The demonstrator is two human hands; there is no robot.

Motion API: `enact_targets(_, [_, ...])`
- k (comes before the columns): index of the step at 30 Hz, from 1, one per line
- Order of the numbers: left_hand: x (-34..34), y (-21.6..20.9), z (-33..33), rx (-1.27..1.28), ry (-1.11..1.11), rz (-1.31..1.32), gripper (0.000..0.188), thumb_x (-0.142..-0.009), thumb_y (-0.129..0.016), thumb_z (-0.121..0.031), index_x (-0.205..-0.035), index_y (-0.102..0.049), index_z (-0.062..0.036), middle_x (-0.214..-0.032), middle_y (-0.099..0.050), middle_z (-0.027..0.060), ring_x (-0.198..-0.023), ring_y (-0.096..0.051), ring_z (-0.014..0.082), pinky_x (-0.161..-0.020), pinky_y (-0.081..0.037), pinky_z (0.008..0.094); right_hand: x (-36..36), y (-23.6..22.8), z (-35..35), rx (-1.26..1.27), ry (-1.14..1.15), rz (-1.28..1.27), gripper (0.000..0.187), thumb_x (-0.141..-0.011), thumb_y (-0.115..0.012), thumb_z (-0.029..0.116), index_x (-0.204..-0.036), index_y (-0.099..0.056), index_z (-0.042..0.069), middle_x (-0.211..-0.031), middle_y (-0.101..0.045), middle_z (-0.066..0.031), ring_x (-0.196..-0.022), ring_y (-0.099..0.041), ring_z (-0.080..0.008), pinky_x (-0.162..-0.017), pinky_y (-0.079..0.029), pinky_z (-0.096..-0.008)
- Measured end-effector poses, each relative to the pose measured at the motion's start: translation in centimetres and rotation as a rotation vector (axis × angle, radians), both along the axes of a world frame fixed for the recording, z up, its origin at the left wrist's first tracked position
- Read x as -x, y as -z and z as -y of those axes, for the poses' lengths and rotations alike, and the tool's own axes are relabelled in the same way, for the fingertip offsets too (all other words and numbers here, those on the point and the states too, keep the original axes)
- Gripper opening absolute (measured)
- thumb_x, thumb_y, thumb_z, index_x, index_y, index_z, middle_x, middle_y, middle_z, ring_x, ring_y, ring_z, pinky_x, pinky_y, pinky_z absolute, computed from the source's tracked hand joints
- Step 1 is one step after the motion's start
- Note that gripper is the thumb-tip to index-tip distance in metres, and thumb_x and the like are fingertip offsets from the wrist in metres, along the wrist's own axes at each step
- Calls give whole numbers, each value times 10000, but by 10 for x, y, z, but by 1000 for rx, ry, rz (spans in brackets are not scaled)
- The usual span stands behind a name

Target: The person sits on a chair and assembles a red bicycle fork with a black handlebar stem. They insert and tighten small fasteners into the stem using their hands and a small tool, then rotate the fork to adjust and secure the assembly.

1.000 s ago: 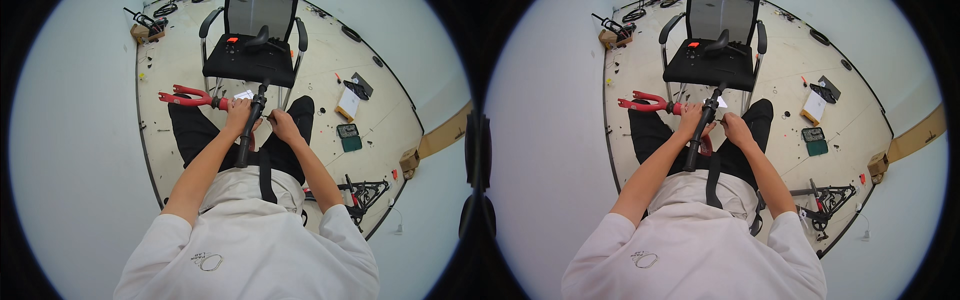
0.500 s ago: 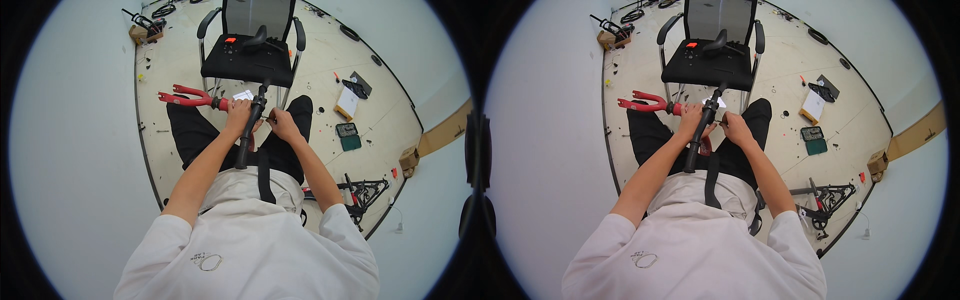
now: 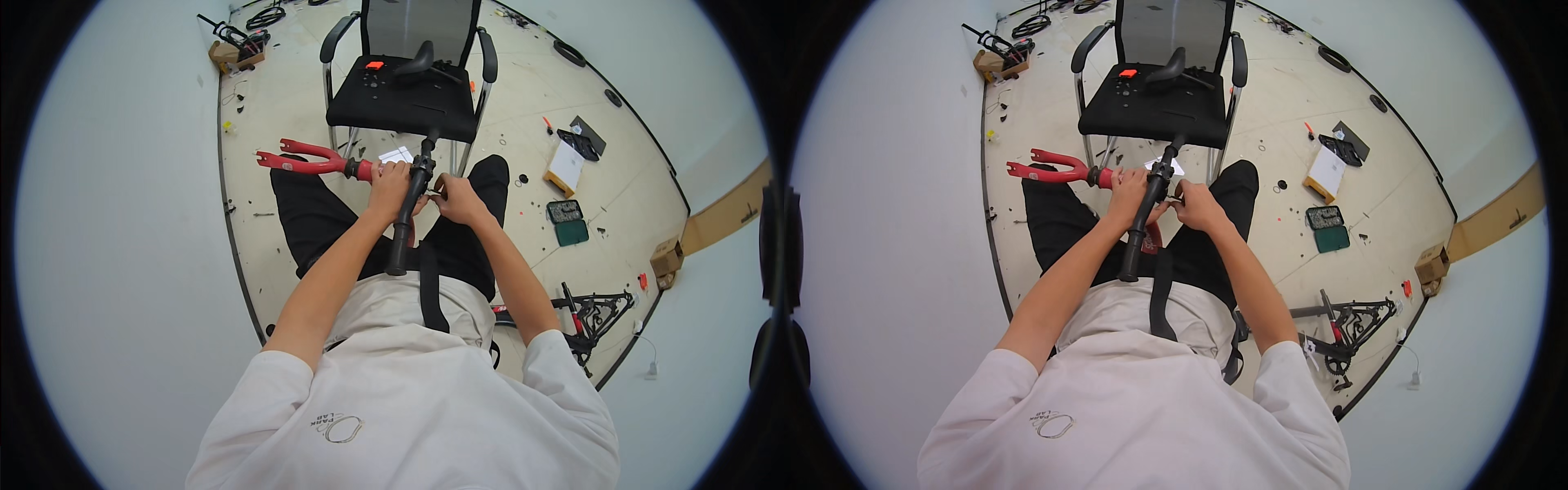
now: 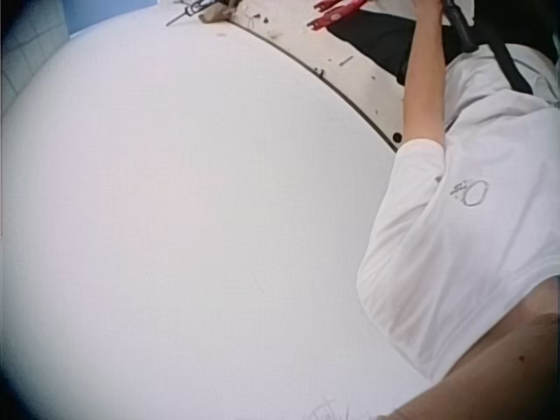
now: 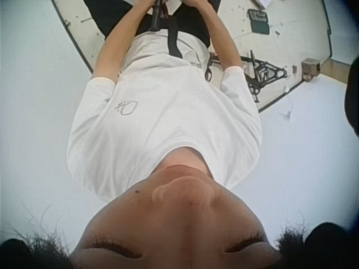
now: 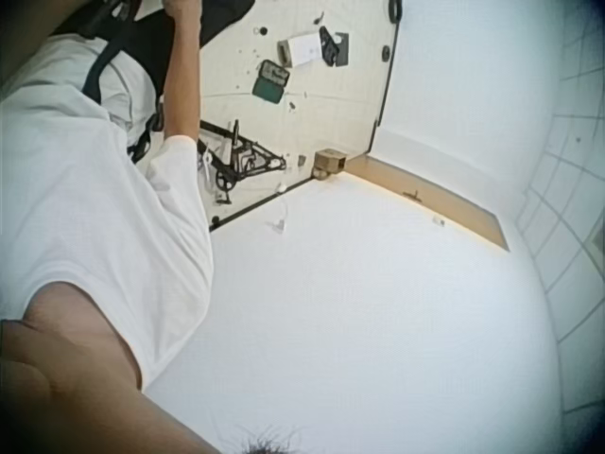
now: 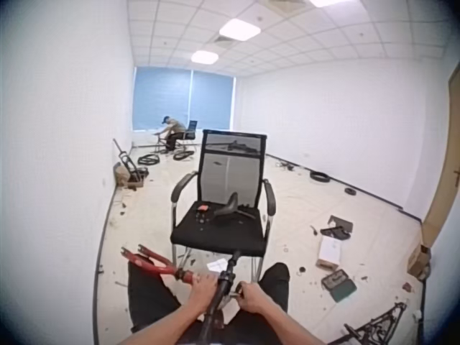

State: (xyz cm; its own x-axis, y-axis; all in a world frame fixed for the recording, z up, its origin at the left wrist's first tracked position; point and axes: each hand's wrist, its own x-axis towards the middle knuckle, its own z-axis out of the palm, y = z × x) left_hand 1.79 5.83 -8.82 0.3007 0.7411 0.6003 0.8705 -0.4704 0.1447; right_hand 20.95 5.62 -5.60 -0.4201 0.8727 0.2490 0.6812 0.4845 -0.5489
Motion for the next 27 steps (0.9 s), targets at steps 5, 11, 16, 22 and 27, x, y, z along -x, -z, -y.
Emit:
enact_targets(5, [1,-2,0,10,-15,-46,655,-643,-718,-544,-1042,-610,-37,-993,-585,96,-1022,-546,263,-1025,-300,490,-3,4,1,8,15,-68,127,-843,-638,99,-856,-639,-28,-775,-664,-202,-742,-657,-376,-680,-522,-425])
enact_targets(11, [3,-5,0,144,-27,-50,544,-687,-719,-490,-1048,-651,-89,-1089,-577,111,-1107,-514,295,-1044,-271,531,2,-5,6,-133,27,215,180,-900,-571,131,-867,-650,-28,-806,-674,-191,-766,-639,-397,-703,-506,-461])
enact_targets(16, [8,-2,0,91,-12,-20,506,-677,-724,-469,-1025,-669,-105,-1062,-578,109,-1090,-515,287,-1028,-276,524,7,1,-5,-10,-35,34,146,-880,-592,98,-861,-648,-35,-799,-668,-207,-767,-649,-389,-698,-509,-442])
enact_targets(22, [11,-3,2,65,-2,0,503,-666,-734,-456,-1024,-670,-107,-1041,-576,109,-1077,-518,290,-1027,-273,525,8,1,-1,-2,-21,-52,133,-859,-605,73,-864,-642,-55,-782,-663,-220,-771,-654,-389,-714,-513,-430])
enact_targets(27, [11,-5,2,98,-6,-2,494,-659,-740,-451,-1012,-674,-112,-1050,-576,109,-1079,-520,295,-1028,-272,527,8,3,-1,-103,-46,77,128,-869,-586,79,-863,-648,-33,-784,-659,-216,-786,-645,-396,-726,-509,-441])
